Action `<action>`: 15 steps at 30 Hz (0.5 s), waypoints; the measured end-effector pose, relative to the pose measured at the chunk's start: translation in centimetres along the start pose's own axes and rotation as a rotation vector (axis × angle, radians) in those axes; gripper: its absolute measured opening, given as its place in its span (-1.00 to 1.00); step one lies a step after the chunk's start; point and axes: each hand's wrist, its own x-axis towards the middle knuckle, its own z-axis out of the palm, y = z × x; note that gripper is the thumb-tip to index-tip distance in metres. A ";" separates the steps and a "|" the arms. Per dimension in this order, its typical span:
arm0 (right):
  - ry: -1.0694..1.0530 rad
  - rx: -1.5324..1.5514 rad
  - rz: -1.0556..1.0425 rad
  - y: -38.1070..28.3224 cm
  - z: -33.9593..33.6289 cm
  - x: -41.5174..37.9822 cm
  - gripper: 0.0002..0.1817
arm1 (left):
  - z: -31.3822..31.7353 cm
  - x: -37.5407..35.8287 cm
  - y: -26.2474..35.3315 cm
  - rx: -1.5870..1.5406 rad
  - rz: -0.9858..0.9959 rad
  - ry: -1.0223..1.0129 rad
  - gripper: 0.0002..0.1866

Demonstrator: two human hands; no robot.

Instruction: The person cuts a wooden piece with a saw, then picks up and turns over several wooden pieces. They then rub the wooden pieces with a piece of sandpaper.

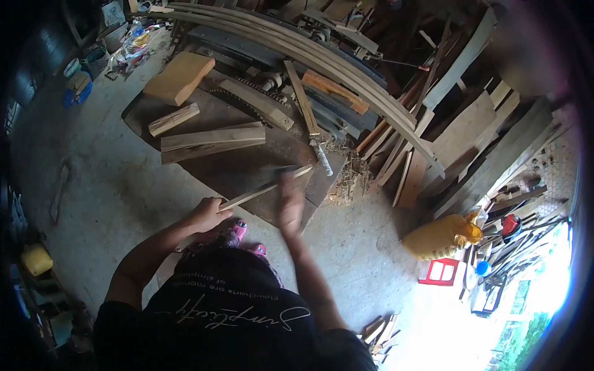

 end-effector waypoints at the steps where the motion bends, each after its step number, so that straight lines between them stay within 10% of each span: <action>1: -0.164 -0.167 -0.114 -1.5 1.9 -2.6 -0.50 | 0.1 0.0 -0.2 -0.012 0.060 0.009 -0.70; 4: -0.250 0.041 -0.226 -3.5 2.5 -3.8 -0.47 | 0.3 -0.5 -1.2 -0.004 0.060 -0.060 -0.69; 6: -0.177 0.203 0.157 0.8 1.1 -1.7 -0.57 | -0.2 -0.8 -0.1 -0.015 -0.046 -0.075 -0.68; 11: 0.007 0.018 -0.139 -1.0 1.3 -1.0 -0.61 | -0.6 -0.6 0.1 -0.076 -0.004 -0.026 -0.63; 14: -0.260 -0.470 -0.422 -3.3 2.7 -4.1 -0.63 | 0.9 0.2 -2.6 -0.079 0.159 -0.012 -0.61; 15: -0.164 -0.176 -0.191 -1.4 2.2 -2.6 -0.60 | 0.1 -0.3 -1.6 -0.074 0.153 -0.019 -0.61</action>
